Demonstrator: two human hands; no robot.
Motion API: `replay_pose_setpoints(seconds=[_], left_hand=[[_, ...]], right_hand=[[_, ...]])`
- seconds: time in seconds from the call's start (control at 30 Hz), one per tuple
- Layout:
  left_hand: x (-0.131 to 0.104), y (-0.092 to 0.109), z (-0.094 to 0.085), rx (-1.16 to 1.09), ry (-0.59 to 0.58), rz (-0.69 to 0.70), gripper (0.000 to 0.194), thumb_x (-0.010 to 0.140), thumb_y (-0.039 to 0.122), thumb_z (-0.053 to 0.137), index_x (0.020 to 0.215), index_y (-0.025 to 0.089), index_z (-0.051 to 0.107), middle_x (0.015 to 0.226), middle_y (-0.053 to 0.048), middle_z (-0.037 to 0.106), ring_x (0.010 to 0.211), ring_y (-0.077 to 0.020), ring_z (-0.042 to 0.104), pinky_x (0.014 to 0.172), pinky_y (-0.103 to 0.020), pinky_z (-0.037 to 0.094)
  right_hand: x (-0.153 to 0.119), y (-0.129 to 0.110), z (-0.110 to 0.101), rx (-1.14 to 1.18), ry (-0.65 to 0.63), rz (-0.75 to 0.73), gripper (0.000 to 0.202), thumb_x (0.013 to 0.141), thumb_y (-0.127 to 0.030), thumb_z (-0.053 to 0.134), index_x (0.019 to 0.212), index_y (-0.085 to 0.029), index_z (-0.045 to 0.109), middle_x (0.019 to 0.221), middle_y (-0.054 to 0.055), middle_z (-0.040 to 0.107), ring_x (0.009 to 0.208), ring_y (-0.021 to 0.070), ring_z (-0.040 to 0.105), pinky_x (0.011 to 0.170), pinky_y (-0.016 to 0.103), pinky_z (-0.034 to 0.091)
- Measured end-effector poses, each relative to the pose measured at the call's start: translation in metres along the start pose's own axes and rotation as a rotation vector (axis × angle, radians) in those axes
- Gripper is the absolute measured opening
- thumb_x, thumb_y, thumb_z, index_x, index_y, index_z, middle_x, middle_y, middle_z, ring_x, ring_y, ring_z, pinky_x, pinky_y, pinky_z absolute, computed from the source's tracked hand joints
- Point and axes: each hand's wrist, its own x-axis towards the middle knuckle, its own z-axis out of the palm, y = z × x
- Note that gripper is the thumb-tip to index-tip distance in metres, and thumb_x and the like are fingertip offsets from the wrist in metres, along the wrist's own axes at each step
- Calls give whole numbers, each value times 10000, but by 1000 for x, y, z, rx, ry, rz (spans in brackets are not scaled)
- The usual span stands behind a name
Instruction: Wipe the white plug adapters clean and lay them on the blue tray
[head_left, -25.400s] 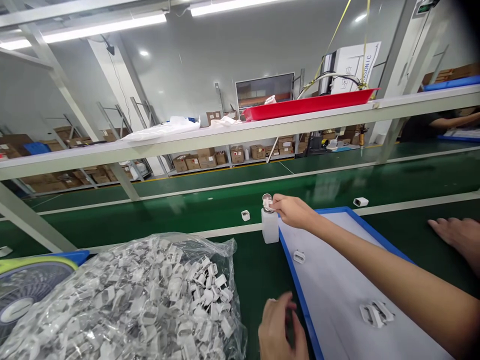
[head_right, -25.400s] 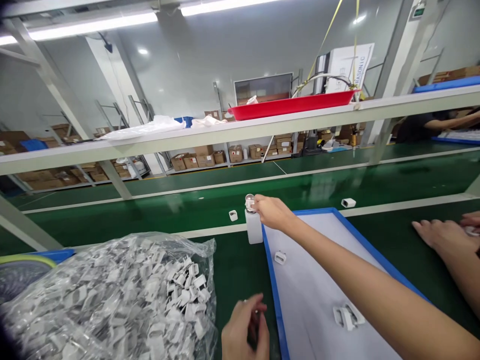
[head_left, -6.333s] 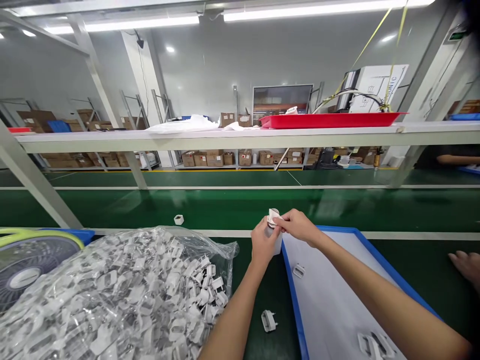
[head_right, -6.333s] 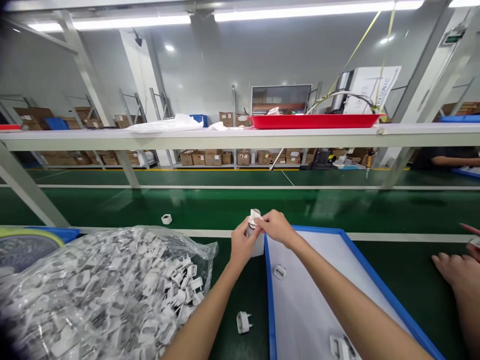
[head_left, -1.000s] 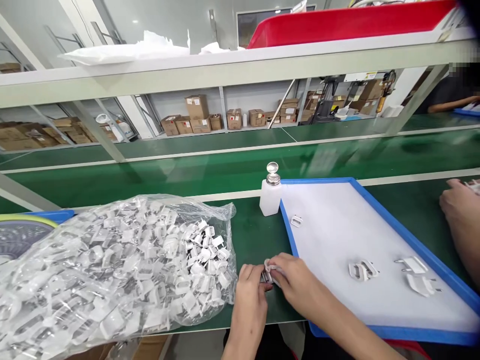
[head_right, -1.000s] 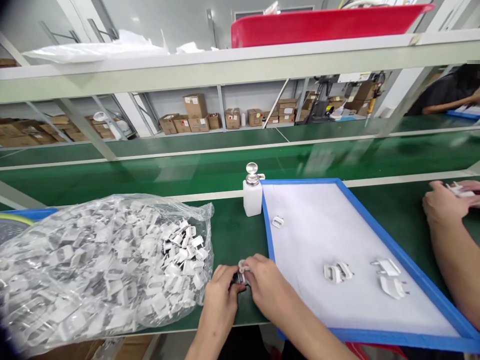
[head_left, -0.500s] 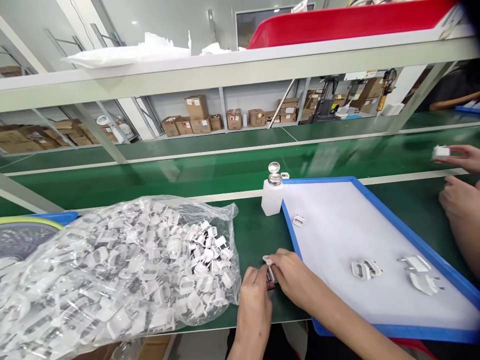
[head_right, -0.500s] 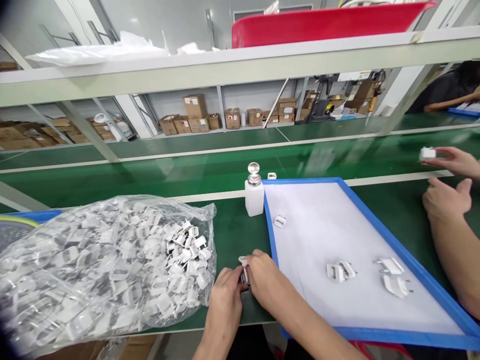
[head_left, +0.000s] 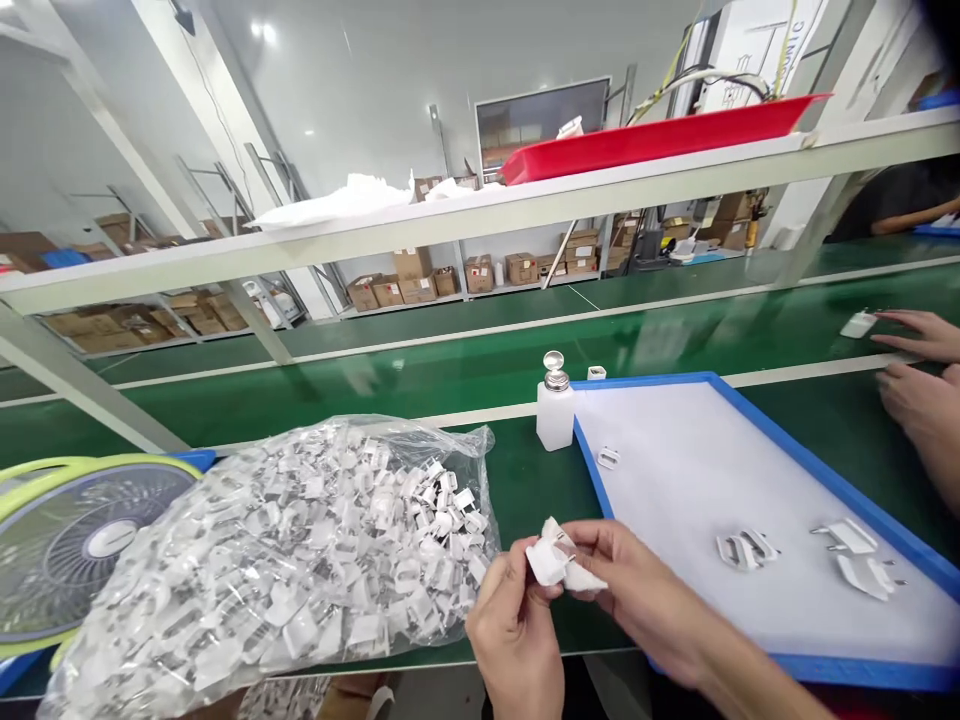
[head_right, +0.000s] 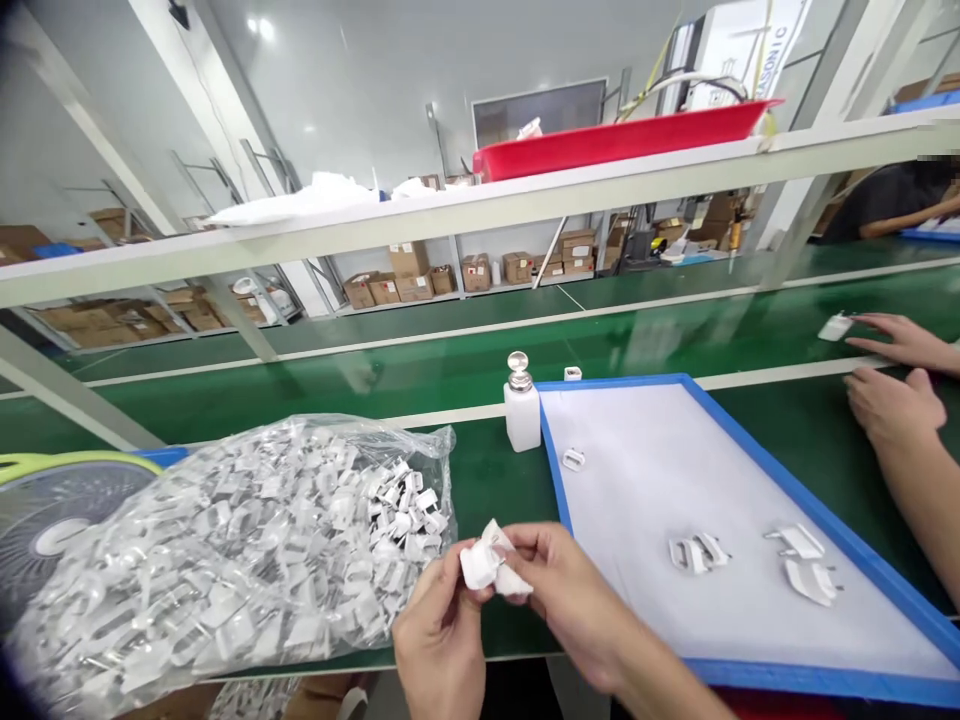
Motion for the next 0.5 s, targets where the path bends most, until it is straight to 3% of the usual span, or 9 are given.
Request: replay_pose_setpoints(seconds=[0.1, 0.23, 0.33, 0.4, 0.5], left_hand=[[-2, 6, 2, 6, 47, -111, 270, 887, 192, 632, 1059, 250, 833, 988, -73, 796, 850, -203, 754, 723, -214, 565], [-6, 6, 1, 52, -35, -132, 247, 886, 207, 620, 990, 228, 842, 980, -88, 805, 845, -229, 764, 680, -230, 565], [-9, 3, -1, 128, -6, -7, 302, 897, 166, 576, 1062, 207, 825, 1002, -106, 808, 876, -240, 772, 744, -256, 574], [-10, 3, -2, 150, 15, 44, 319, 907, 164, 559, 1096, 197, 814, 1015, -112, 807, 885, -237, 774, 778, -262, 573], [-9, 9, -4, 107, -33, -24, 320, 883, 159, 557, 1050, 211, 826, 999, -93, 803, 863, -224, 766, 752, -248, 567]], right_hand=[[-18, 25, 26, 27, 185, -162, 423, 993, -543, 570, 1182, -195, 719, 1013, 86, 737, 887, 173, 671, 854, 283, 540], [-27, 48, 29, -256, 435, -560, 213, 995, -284, 625, 1174, -246, 733, 946, 49, 735, 804, 157, 704, 712, 210, 571], [-30, 45, 24, -398, 413, -729, 252, 938, -162, 667, 1142, -284, 753, 1020, 41, 732, 889, 159, 707, 811, 205, 566], [-34, 38, 22, -572, 384, -832, 313, 956, -101, 604, 1203, -251, 725, 1034, 66, 723, 927, 170, 700, 886, 238, 561], [-40, 30, 18, -860, 353, -941, 362, 980, -26, 506, 1286, -169, 634, 1029, 105, 685, 921, 172, 671, 871, 264, 571]])
